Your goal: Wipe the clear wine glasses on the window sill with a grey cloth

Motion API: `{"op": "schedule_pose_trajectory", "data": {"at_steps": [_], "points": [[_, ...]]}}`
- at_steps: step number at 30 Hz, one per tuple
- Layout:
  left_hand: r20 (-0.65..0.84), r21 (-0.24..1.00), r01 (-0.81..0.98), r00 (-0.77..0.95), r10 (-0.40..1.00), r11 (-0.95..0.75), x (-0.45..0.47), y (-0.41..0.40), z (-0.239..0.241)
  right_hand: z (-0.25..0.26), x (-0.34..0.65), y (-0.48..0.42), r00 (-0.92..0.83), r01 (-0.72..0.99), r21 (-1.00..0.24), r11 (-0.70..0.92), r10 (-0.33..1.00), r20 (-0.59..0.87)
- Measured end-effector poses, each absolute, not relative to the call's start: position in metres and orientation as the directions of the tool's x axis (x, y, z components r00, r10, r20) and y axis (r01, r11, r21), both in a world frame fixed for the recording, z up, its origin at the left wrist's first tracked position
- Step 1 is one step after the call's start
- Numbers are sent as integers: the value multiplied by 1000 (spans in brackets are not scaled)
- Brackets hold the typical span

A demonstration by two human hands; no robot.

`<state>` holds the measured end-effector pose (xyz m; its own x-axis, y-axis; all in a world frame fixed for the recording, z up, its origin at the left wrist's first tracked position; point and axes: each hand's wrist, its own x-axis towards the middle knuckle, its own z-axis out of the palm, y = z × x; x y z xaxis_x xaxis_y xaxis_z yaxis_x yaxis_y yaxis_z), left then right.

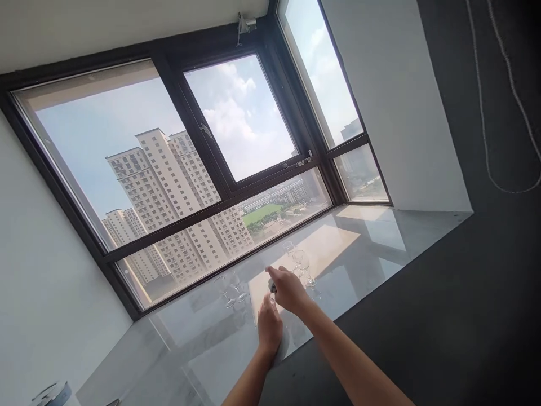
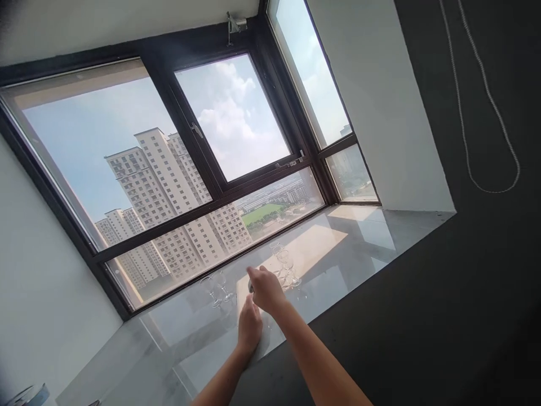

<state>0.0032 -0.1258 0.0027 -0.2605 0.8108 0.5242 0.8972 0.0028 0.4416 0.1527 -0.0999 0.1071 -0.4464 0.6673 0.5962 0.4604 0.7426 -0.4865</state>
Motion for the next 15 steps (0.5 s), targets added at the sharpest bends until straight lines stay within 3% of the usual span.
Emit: {"op": "schedule_pose_trajectory", "data": {"at_steps": [4, 10, 15], "points": [[536, 369, 928, -158, 830, -61, 5, -129, 6, 112, 143, -103, -435, 409, -511, 757, 653, 620], [568, 269, 959, -86, 818, -86, 7, -129, 4, 57, 172, -91, -332, 396, -646, 653, 757, 562], [566, 289, 943, -30, 824, -164, 7, -131, 6, 49, 183, -75, -283, 232, -738, 634, 770, 572]]}}
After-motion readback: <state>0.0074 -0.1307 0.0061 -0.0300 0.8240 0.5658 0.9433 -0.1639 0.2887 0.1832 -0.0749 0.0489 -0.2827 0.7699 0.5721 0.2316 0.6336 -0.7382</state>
